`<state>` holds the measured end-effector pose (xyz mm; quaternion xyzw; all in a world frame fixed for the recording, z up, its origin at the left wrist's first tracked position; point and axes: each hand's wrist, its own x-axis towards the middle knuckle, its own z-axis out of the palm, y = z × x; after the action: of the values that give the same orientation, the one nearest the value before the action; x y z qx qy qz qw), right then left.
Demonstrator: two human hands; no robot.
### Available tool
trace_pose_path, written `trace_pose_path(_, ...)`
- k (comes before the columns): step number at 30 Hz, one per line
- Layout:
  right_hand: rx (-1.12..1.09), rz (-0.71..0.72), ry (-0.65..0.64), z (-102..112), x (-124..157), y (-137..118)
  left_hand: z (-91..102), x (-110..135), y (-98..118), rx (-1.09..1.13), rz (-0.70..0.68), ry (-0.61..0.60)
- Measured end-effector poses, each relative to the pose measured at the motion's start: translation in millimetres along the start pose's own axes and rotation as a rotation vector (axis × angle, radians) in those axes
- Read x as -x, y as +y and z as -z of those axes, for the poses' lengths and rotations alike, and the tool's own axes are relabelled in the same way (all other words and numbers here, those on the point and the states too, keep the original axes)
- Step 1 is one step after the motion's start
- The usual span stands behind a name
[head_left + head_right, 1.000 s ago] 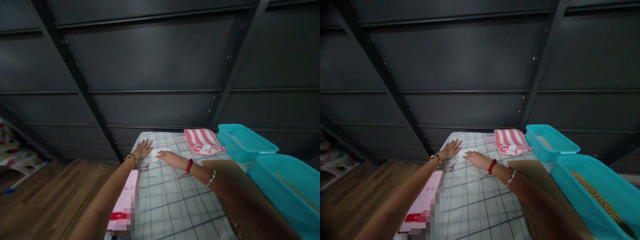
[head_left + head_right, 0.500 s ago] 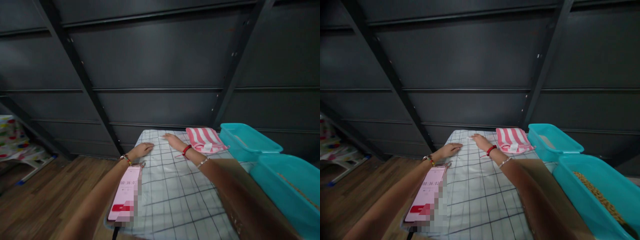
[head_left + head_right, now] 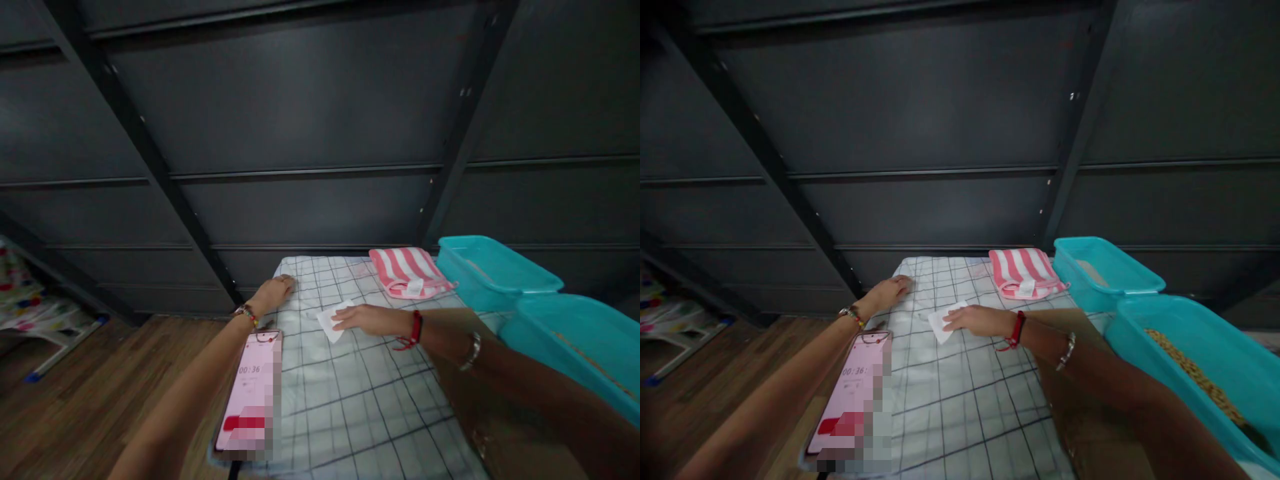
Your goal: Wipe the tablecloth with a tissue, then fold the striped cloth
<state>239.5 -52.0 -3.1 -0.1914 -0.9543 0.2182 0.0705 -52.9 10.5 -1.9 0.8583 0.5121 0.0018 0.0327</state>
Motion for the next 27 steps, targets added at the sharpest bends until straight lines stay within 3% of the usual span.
trace_pose_path(2,-0.043,0.008,-0.021,7.7,23.8,-6.3,-1.4,-10.4,16.3,-0.001,-0.048,0.025)
trace_pose_path(4,-0.007,-0.075,0.034,16.6,31.5,-5.8,-4.4,-19.8,35.1,0.019,-0.096,-0.020)
trace_pose_path(7,0.160,-0.311,0.192,25.4,20.6,4.3,-8.6,-28.9,56.8,0.048,-0.093,-0.164)
trace_pose_path(10,0.302,-0.452,0.173,20.5,3.8,8.3,-10.1,-31.5,62.9,0.050,-0.042,-0.220)
trace_pose_path(13,0.352,-0.403,0.101,2.2,-1.2,-11.0,-9.8,-30.7,59.7,0.045,-0.029,-0.212)
trace_pose_path(19,0.284,-0.135,0.069,-43.9,27.1,-106.9,-8.4,-29.0,59.8,0.035,-0.025,-0.210)
trace_pose_path(22,0.175,0.019,0.011,-47.8,38.7,-139.2,-7.9,-28.5,62.5,0.023,-0.035,-0.188)
trace_pose_path(24,0.148,0.033,0.007,-36.4,36.9,-137.0,-8.2,-27.5,64.2,0.008,-0.032,-0.178)
trace_pose_path(27,0.260,-0.180,0.104,-6.3,19.0,-98.8,-9.7,-24.3,66.4,-0.016,-0.003,-0.143)
